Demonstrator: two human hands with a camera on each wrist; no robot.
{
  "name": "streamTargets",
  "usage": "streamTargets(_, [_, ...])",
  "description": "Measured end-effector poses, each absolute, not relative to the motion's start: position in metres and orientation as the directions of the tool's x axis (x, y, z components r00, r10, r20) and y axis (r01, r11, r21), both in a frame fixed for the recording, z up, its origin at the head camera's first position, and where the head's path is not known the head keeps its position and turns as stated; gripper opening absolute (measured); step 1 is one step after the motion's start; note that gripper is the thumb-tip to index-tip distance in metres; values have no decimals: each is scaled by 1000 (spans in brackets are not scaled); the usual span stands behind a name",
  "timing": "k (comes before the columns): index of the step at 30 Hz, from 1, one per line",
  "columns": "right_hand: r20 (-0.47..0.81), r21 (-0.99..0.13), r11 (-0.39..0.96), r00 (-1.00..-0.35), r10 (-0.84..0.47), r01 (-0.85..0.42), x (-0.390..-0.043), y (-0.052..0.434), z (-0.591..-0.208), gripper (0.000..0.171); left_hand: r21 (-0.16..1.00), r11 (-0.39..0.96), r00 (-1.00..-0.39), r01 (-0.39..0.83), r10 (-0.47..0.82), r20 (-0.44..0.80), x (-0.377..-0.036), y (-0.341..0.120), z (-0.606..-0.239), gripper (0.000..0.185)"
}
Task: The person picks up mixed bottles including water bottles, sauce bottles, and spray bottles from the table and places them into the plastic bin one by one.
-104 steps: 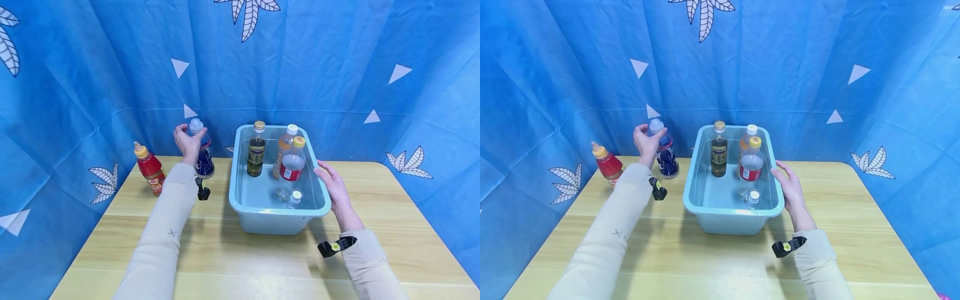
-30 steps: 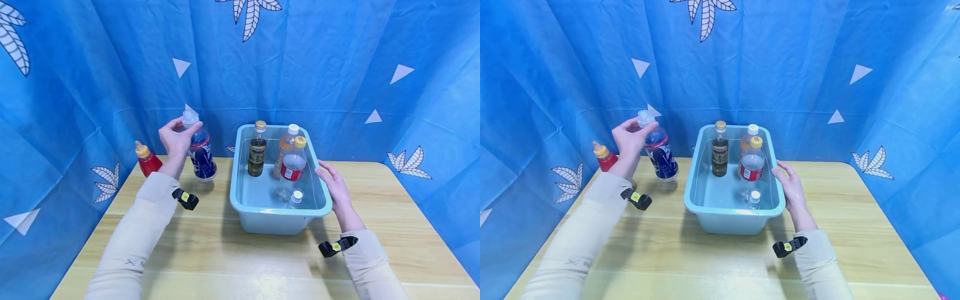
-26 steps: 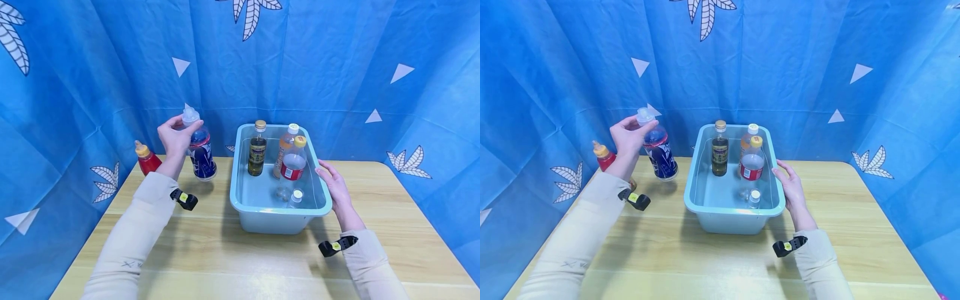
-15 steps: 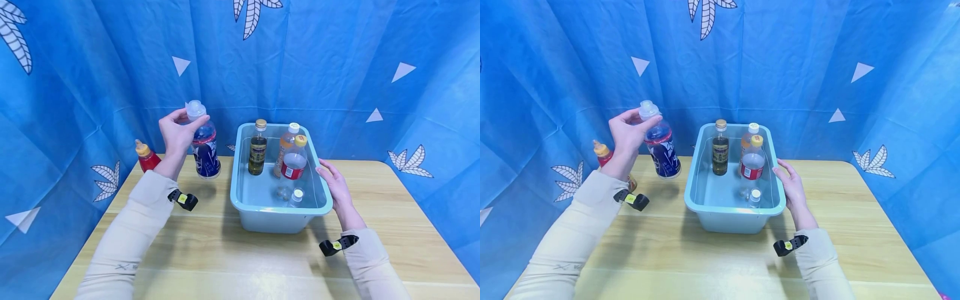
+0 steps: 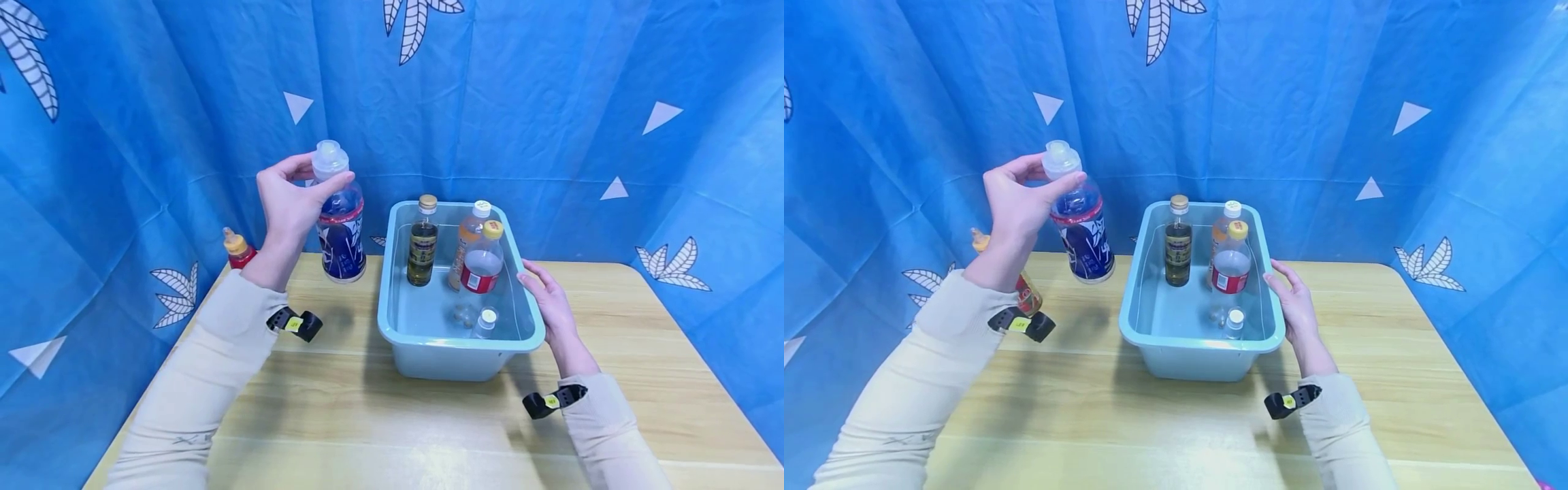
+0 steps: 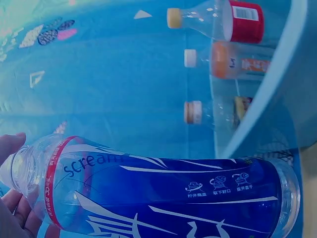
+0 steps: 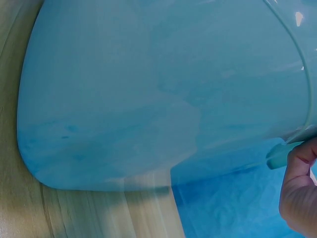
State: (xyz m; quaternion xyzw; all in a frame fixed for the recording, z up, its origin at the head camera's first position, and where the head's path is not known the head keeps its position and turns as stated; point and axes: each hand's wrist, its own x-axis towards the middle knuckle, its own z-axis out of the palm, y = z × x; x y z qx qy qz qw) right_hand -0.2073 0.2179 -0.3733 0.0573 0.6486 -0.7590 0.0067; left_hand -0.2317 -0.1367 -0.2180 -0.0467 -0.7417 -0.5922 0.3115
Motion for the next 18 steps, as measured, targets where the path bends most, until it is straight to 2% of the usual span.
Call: streamTargets(18, [-84, -979, -193, -995, 60, 71, -207, 220, -374, 49, 803, 265, -785, 533, -199, 587, -211, -104, -184, 45])
